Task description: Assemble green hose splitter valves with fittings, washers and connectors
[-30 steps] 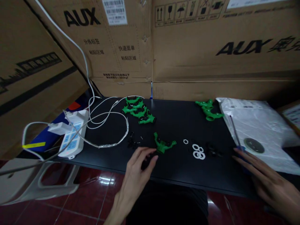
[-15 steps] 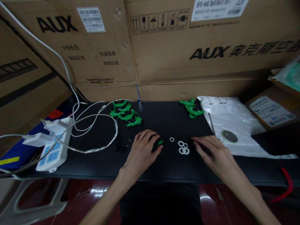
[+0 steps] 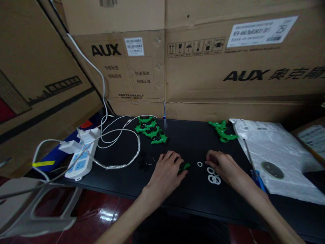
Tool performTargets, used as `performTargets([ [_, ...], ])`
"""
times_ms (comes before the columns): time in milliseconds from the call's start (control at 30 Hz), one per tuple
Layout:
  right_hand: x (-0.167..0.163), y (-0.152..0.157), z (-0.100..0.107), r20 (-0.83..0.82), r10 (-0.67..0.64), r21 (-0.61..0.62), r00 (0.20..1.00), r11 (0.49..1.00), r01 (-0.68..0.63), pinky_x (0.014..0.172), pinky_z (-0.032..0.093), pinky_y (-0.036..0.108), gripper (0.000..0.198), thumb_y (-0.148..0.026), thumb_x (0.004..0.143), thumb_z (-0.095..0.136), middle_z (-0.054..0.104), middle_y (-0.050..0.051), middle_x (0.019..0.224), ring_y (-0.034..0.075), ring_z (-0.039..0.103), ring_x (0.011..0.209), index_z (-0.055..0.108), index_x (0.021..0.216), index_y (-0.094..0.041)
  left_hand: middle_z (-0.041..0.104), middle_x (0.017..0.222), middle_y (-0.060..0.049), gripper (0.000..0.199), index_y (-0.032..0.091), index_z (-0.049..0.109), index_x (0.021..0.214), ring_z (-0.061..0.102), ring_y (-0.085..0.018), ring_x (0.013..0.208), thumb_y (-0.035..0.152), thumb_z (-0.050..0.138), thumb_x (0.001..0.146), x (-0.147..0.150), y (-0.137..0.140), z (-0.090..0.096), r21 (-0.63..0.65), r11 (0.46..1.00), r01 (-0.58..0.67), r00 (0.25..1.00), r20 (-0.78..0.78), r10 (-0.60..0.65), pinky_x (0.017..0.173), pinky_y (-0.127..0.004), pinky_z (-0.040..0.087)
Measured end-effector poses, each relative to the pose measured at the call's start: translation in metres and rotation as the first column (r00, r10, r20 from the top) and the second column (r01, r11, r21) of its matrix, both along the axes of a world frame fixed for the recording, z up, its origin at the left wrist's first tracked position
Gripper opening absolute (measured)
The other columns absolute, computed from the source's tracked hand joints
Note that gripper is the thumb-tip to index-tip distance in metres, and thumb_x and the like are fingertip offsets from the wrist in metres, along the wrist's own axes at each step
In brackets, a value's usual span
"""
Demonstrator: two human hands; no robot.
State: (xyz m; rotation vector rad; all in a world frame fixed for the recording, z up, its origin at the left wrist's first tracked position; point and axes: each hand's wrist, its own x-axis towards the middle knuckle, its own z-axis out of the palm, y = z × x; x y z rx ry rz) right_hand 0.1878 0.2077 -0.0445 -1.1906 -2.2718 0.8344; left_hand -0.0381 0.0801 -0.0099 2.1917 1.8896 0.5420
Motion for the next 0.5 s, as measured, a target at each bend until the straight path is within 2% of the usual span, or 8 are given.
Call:
performTargets([
  [100,-0.013,-0.003,0.015,-0.108,0.004,-0.153,0.994,0.988,-0.021,0.063,0.049,0.033,0.016,-0.038,0.081,0.068,0.070,0.003,0.070,0.020,0.065,0.064,0.069,0.079,-0.022,0.073,0.109,-0.011,0.018,0.015,0.070,0.106,0.063,-0.032,0.112,0.028,0.070,0.093,0.001,0.012,0.005,-0.060,0.998,0.033,0.999,-0.032,-0.035,0.100,-0.055,0.048],
  [233,-0.038,-0.001,0.038,-0.291,0.027,-0.318,0.956,0.940,-0.123,0.066,0.054,0.033,0.037,-0.055,0.078,0.074,0.073,0.005,0.074,0.020,0.069,0.069,0.072,0.081,-0.018,0.075,0.111,-0.009,0.026,0.019,0.068,0.119,0.066,-0.029,0.110,0.030,0.068,0.096,-0.005,0.027,0.010,-0.045,0.999,-0.006,0.997,0.081,0.010,0.105,-0.054,0.045],
  [367,-0.065,0.010,0.049,-0.437,0.017,-0.382,0.899,0.902,-0.203,0.068,0.055,0.032,0.044,-0.059,0.073,0.079,0.071,0.005,0.076,0.018,0.067,0.070,0.071,0.083,-0.016,0.072,0.122,-0.009,0.035,0.021,0.066,0.129,0.066,-0.027,0.112,0.031,0.069,0.096,-0.015,0.046,0.007,0.019,0.999,-0.025,0.971,0.239,0.020,0.102,-0.045,0.050],
  [500,-0.082,0.017,0.045,-0.526,-0.026,-0.400,0.850,0.890,-0.221,0.065,0.053,0.032,0.048,-0.063,0.075,0.077,0.068,0.003,0.071,0.017,0.065,0.067,0.068,0.083,-0.016,0.075,0.115,-0.008,0.024,0.019,0.072,0.119,0.069,-0.025,0.104,0.024,0.067,0.096,-0.024,0.062,0.002,0.053,0.998,-0.038,0.935,0.355,0.017,0.096,-0.039,0.053],
])
